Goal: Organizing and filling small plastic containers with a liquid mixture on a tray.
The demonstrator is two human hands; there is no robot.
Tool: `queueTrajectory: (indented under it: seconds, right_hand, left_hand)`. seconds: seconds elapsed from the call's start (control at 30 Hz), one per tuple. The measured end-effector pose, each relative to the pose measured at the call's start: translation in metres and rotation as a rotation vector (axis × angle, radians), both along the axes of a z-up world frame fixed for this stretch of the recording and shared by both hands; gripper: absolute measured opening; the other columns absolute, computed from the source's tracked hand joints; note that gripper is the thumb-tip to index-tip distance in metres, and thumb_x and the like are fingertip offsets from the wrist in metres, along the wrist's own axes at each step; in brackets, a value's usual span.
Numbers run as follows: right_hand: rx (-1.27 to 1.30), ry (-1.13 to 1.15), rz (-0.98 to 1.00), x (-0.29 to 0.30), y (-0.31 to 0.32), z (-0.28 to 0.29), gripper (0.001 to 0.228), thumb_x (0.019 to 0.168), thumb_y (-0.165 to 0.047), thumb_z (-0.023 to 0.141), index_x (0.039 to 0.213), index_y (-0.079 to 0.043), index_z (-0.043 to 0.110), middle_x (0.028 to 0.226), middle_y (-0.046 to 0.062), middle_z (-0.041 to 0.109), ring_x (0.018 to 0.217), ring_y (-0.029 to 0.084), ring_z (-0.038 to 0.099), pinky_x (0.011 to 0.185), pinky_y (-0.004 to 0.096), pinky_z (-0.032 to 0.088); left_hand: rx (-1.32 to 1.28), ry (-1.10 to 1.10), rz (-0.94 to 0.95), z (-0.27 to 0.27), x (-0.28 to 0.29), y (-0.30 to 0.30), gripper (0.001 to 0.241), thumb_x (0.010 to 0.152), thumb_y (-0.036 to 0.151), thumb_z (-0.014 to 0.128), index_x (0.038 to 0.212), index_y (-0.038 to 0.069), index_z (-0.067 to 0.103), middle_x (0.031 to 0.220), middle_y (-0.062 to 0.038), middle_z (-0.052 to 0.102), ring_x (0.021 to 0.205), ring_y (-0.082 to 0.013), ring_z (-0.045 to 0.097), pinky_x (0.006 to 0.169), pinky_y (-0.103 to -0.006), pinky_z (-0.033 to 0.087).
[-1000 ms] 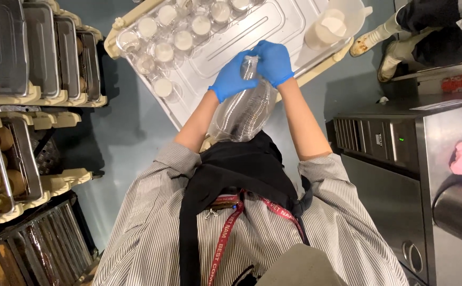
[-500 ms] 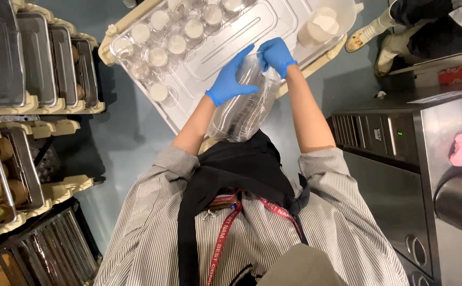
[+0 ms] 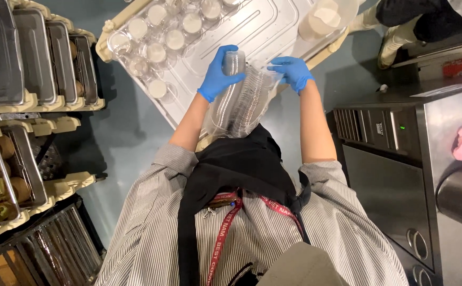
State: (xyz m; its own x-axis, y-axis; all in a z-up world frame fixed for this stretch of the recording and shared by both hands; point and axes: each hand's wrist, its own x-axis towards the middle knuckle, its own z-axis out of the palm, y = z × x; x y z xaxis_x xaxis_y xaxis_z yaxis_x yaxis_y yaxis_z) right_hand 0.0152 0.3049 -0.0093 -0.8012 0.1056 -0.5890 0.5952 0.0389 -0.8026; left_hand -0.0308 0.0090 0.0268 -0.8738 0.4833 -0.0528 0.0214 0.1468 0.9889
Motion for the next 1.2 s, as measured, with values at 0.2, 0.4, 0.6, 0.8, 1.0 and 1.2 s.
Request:
queueTrajectory:
  seconds: [0.2, 0.4, 0.6, 0.8, 1.0, 1.2]
  right_hand:
    - [0.104, 0.086, -0.224, 0.036, 0.006, -0.072, 0.019, 0.088, -0.002, 0.070, 0.105, -0.006, 0.078, 0.100, 0.005, 0.079, 0.071, 0.014, 0.063, 0.055, 0.027, 0.050]
    - [0.533, 0.434, 0.042, 0.081, -0.047, -0.003, 0.047, 0.076, 0.011, 0.064, 0.120, -0.007, 0.068, 0.113, 0.011, 0.071, 0.096, 0.025, 0.069, 0.079, 0.039, 0.059]
    - [0.735, 0.772, 0.107, 0.106, -0.065, 0.029, 0.060, 0.077, 0.012, 0.063, 0.133, -0.008, 0.058, 0.134, 0.017, 0.058, 0.125, 0.039, 0.057, 0.107, 0.045, 0.049]
    - [0.807, 0.787, 0.320, 0.114, -0.077, 0.051, 0.066, 0.070, 0.008, 0.059, 0.134, -0.010, 0.062, 0.134, 0.016, 0.058, 0.130, 0.038, 0.052, 0.109, 0.048, 0.041]
    - [0.773, 0.935, 0.640, 0.108, -0.119, 0.089, 0.049, 0.076, -0.021, 0.073, 0.123, -0.011, 0.066, 0.128, 0.014, 0.059, 0.131, 0.039, 0.049, 0.112, 0.054, 0.036]
    - [0.816, 1.043, 0.776, 0.120, -0.148, 0.057, 0.039, 0.077, -0.033, 0.082, 0.106, -0.013, 0.066, 0.118, 0.007, 0.062, 0.124, 0.032, 0.054, 0.110, 0.051, 0.037]
  left_hand:
    - [0.163, -0.008, -0.057, -0.021, -0.007, 0.004, 0.075, 0.082, 0.020, 0.087, 0.146, 0.013, 0.048, 0.143, -0.007, 0.055, 0.133, -0.0205, 0.053, 0.117, -0.0372, 0.041]
    - [-0.018, -0.123, -0.018, -0.054, -0.001, 0.007, 0.094, 0.085, 0.031, 0.084, 0.159, 0.014, 0.030, 0.155, -0.014, 0.046, 0.142, -0.0273, 0.047, 0.120, -0.0396, 0.037]
    - [-0.253, 0.171, -0.146, -0.031, 0.059, -0.032, 0.089, 0.096, 0.041, 0.075, 0.163, 0.010, 0.024, 0.165, -0.025, 0.030, 0.152, -0.0422, 0.031, 0.125, -0.0476, 0.027]
    - [-0.532, 0.583, -0.275, 0.006, 0.091, -0.063, 0.055, 0.091, 0.027, 0.069, 0.143, 0.015, 0.057, 0.157, -0.014, 0.046, 0.145, -0.0377, 0.042, 0.123, -0.0501, 0.028]
    - [-0.453, 0.788, -0.486, 0.012, 0.089, -0.075, 0.028, 0.084, 0.022, 0.067, 0.109, 0.009, 0.066, 0.133, -0.015, 0.061, 0.134, -0.0377, 0.049, 0.120, -0.0527, 0.031]
    - [-0.512, 1.045, -0.461, -0.035, 0.098, -0.092, 0.017, 0.098, 0.022, 0.069, 0.108, 0.010, 0.064, 0.107, -0.009, 0.060, 0.108, -0.0281, 0.059, 0.110, -0.0424, 0.043]
